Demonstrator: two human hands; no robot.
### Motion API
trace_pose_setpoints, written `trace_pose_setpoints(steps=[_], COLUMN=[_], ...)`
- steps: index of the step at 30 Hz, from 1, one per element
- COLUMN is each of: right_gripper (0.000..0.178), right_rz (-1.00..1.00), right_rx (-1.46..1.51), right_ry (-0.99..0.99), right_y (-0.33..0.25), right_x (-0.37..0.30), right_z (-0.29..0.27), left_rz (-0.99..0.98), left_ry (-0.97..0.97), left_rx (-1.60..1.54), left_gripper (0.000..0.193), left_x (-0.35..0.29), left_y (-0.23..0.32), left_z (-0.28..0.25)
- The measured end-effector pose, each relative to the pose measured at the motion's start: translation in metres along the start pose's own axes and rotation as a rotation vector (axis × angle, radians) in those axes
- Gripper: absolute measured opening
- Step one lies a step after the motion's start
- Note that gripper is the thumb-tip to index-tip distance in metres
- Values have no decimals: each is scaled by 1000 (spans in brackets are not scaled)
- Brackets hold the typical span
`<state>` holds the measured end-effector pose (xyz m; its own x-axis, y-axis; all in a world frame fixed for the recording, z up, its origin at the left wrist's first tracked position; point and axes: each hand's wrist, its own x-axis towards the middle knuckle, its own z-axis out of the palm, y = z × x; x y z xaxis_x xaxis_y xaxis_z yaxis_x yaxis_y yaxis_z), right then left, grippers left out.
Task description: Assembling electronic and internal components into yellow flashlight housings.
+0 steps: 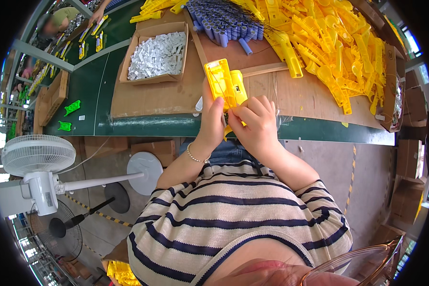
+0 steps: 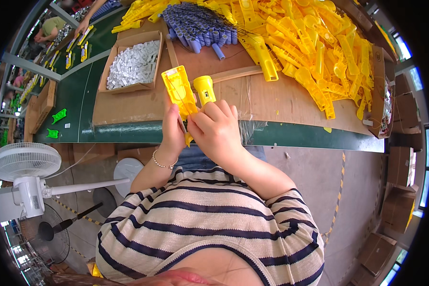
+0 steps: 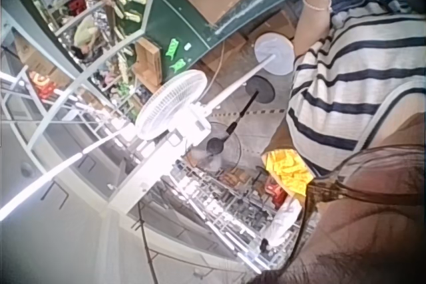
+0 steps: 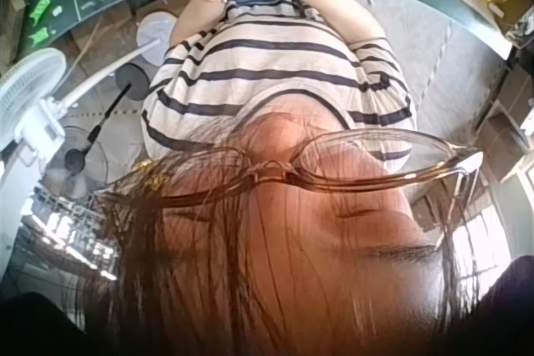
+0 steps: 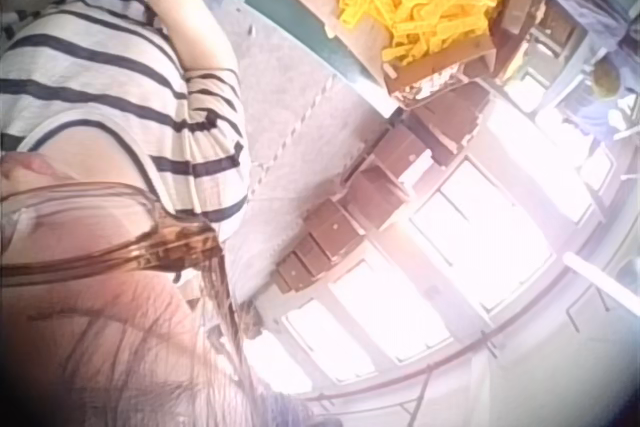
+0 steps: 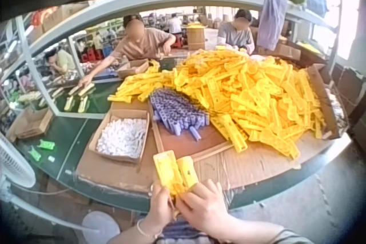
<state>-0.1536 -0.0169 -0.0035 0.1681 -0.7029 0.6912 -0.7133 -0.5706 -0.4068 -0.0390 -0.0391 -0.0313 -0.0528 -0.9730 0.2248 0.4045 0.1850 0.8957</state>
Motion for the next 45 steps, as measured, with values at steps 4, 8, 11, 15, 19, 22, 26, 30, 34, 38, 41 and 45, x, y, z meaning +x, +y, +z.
trace_pose_setpoints(steps=[4,8,11,15,19,22,26,30,34,38,41,45], right_gripper=[17,10,12,19,23,25,24,23,22,22,22,22], right_rz=[-30,20,327,277,302,299,275,606,392,331,335,363], right_rx=[-6,228,323,-70,-539,-476,-125,582,726,525,447,452], right_ry=[-14,-138,-38,-149,-413,-371,-137,105,7,-213,-223,-272], right_y=[0,14,57,142,163,155,132,70,32,14,7,1], right_x=[2,21,51,82,87,87,74,65,59,60,56,51], right_z=[0,-4,3,40,74,54,7,-35,-53,-53,-48,-46], left_rz=[-52,29,-140,-170,-176,-201,-215,-223,-216,-178,-142,-174], left_ry=[-98,-73,-67,-77,-121,-124,-124,-176,-225,-310,-356,-351], left_rx=[16,138,-127,-174,-190,-230,-250,-223,-266,-205,-198,-146], left_gripper=[69,65,68,66,66,67,69,67,72,76,78,81], left_x=[3,10,12,17,18,19,18,17,13,6,0,-5], left_y=[7,-1,13,8,11,14,15,8,7,3,5,8], left_z=[-5,-22,-30,-32,-35,-34,-36,-33,-20,-17,-13,-11])
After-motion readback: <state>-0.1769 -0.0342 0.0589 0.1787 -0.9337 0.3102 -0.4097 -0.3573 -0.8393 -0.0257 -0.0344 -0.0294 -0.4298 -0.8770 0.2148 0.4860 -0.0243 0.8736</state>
